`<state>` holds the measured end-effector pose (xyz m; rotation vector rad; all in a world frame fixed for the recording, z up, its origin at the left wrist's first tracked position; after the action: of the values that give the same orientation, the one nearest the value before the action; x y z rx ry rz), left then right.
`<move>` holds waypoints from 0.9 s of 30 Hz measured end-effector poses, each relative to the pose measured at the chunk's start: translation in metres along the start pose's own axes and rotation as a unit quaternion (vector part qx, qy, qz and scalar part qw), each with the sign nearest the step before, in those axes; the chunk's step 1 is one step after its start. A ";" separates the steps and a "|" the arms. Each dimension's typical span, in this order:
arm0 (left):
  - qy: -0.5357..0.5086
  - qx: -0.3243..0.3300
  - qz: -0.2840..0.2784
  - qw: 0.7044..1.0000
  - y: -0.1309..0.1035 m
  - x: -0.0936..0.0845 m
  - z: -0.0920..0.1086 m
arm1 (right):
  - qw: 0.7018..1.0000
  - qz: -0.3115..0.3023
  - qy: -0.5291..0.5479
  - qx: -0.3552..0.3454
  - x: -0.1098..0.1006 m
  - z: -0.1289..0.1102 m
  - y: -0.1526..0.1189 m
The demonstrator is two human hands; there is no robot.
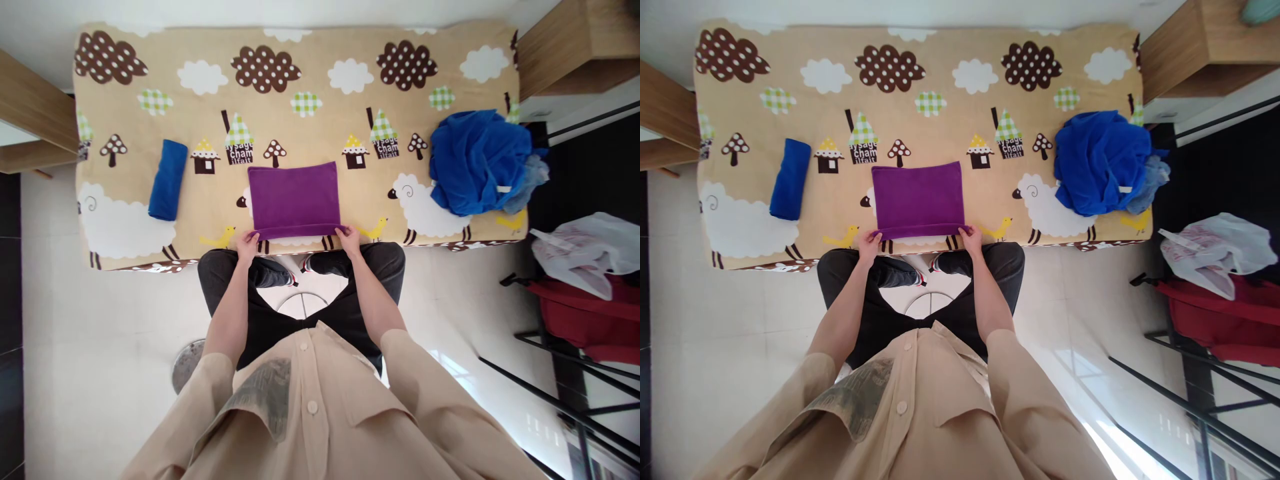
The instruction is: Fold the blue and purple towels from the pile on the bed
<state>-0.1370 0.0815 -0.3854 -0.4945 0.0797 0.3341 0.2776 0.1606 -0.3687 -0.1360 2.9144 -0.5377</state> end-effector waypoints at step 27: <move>0.056 -0.022 0.028 0.998 0.000 -0.015 0.019 | 0.981 0.055 -0.176 0.066 -0.009 0.002 0.001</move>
<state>-0.1512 0.0865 -0.3667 -0.5544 0.1963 0.3640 0.2868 0.1622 -0.3699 -0.0455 2.5188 -0.6151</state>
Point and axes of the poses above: each hand's wrist, its own y-axis towards the middle knuckle, its own x-axis out of the palm, z = x × y, the point moved 5 cm from there along y, towards the middle knuckle, and after that the axes turned 13 degrees about -z, right-handed, at the moved point
